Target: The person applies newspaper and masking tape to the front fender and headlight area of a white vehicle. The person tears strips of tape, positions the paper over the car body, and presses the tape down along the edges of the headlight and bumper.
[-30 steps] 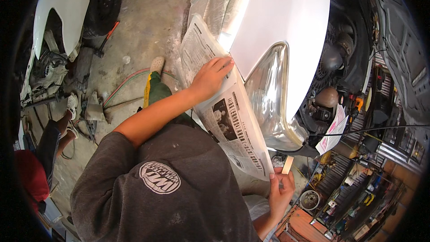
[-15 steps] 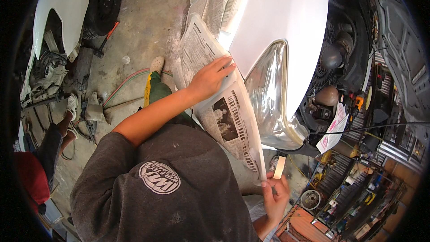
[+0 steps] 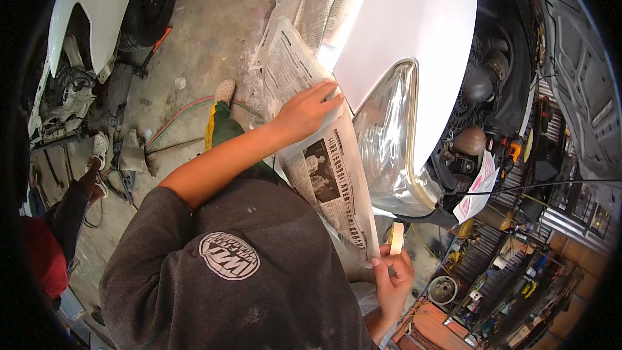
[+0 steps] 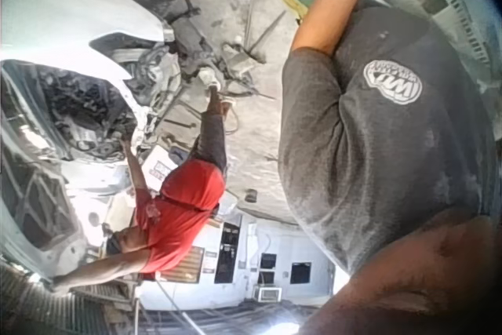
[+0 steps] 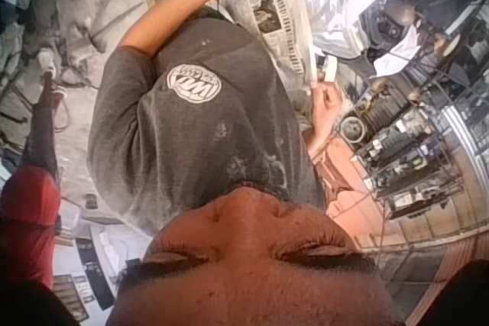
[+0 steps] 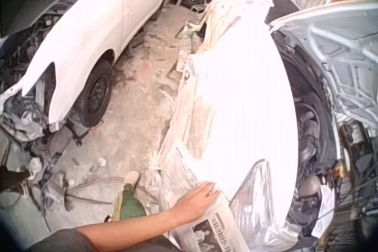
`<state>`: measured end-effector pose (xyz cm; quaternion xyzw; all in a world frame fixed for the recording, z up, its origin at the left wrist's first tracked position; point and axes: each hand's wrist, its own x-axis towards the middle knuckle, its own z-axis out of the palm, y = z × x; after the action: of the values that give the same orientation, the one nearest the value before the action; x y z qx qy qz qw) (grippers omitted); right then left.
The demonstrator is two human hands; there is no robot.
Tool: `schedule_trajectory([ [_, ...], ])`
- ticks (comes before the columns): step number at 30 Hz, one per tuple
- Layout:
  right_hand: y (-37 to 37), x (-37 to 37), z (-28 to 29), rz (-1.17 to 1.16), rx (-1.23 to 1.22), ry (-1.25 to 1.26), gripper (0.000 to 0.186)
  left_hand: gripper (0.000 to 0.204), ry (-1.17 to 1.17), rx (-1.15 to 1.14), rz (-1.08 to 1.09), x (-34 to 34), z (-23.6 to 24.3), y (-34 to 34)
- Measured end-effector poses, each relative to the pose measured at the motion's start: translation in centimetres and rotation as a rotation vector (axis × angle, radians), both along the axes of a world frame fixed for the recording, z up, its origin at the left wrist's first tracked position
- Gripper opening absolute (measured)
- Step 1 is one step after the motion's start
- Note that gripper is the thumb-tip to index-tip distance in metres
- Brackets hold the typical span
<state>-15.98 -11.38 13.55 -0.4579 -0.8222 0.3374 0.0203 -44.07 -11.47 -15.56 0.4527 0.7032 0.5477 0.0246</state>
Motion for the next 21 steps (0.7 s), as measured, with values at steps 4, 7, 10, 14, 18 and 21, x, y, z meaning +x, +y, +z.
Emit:
schedule_trajectory([
  [4, -0.2, -0.6, 0.2, 0.030, 0.026, -0.045, 0.017, 0.038, -0.019, -0.019, -0.063, -0.1, 0.5, -0.2],
  [7, -0.4, -0.6, 0.1, 0.033, 0.048, -0.033, 0.016, 0.039, -0.016, -0.054, -0.038, 0.4, 0.7, -0.2],
  [10, -0.5, -0.4, 0.1, 0.036, 0.061, -0.036, 0.015, 0.042, -0.029, -0.041, -0.071, 1.1, 0.9, -0.3],
  [14, -0.7, -0.8, 0.2, 0.093, 0.057, -0.027, 0.014, 0.045, -0.089, -0.041, -0.056, 2.1, 1.2, -0.2],
  [18, -1.4, -2.1, 0.3, 0.215, 0.095, 0.024, 0.012, 0.053, -0.064, -0.075, -0.070, 2.7, 1.1, -0.3],
  [21, -1.8, -3.5, 0.0, 0.285, 0.123, 0.060, 0.013, 0.057, -0.066, -0.106, -0.070, 3.5, 1.2, -0.3],
])
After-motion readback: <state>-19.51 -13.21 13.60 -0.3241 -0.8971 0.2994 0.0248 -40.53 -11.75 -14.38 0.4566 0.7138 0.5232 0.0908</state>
